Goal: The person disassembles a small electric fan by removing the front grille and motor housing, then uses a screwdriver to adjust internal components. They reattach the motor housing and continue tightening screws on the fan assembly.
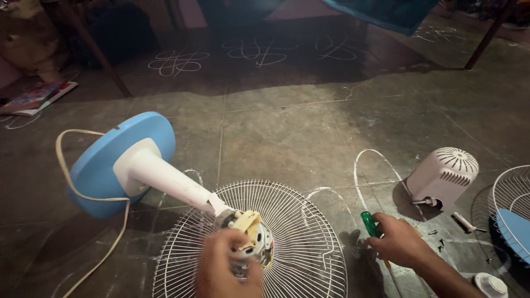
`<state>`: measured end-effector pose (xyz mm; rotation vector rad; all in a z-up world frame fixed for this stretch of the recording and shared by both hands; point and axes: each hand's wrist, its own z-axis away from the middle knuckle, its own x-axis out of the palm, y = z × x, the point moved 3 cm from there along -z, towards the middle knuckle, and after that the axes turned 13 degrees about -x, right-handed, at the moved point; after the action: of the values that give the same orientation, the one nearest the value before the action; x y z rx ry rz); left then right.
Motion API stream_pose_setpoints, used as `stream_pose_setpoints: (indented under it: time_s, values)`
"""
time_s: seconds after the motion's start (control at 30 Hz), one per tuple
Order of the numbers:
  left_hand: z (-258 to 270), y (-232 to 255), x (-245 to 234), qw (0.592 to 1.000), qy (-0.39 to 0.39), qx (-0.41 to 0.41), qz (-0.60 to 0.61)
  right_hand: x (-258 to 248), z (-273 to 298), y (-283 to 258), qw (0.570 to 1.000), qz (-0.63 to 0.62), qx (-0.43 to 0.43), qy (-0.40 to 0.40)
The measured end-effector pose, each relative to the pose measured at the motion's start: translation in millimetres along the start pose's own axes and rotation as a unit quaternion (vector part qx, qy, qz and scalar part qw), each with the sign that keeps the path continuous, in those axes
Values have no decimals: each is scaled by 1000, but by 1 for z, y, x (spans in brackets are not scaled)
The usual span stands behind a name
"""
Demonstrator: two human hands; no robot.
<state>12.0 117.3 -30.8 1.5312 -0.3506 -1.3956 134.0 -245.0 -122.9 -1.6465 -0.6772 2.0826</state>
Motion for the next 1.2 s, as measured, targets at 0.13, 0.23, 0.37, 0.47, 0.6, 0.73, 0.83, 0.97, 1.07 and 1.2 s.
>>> stream_pose_setpoints:
  time_s: [0.13,0.23,0.37,0.47,0.6,0.73,0.83,0.97,1.07,1.2]
  values:
    - [-40,-21,-30,997,66,-5,30,6,-8,13,998,46,-28,12]
    - [-68,-37,-34,999,15,-25,-30,16,-7,19,998,68,0,-14]
    - [-99,-47,-44,982,-12,-117,-146,42,6,14,999,-15,-21,25]
    - [-110,-35,-65,968,86,-57,-230,101,15,-2,996,-15,-61,67]
    - [-115,-1,-84,916,129,166,-342,194,29,-24,952,234,-138,142]
    - [-131,12,-84,884,45,158,-438,223,40,-27,924,224,-138,276]
    - [-141,17,-76,850,21,159,-502,208,43,-37,926,226,-178,244]
    - [-148,11,-65,835,15,154,-528,186,48,-61,939,242,-164,182]
    - [-150,7,-65,830,33,181,-527,163,52,-79,949,228,-190,111]
    - [-151,6,-72,823,33,185,-536,128,56,-107,962,228,-150,22]
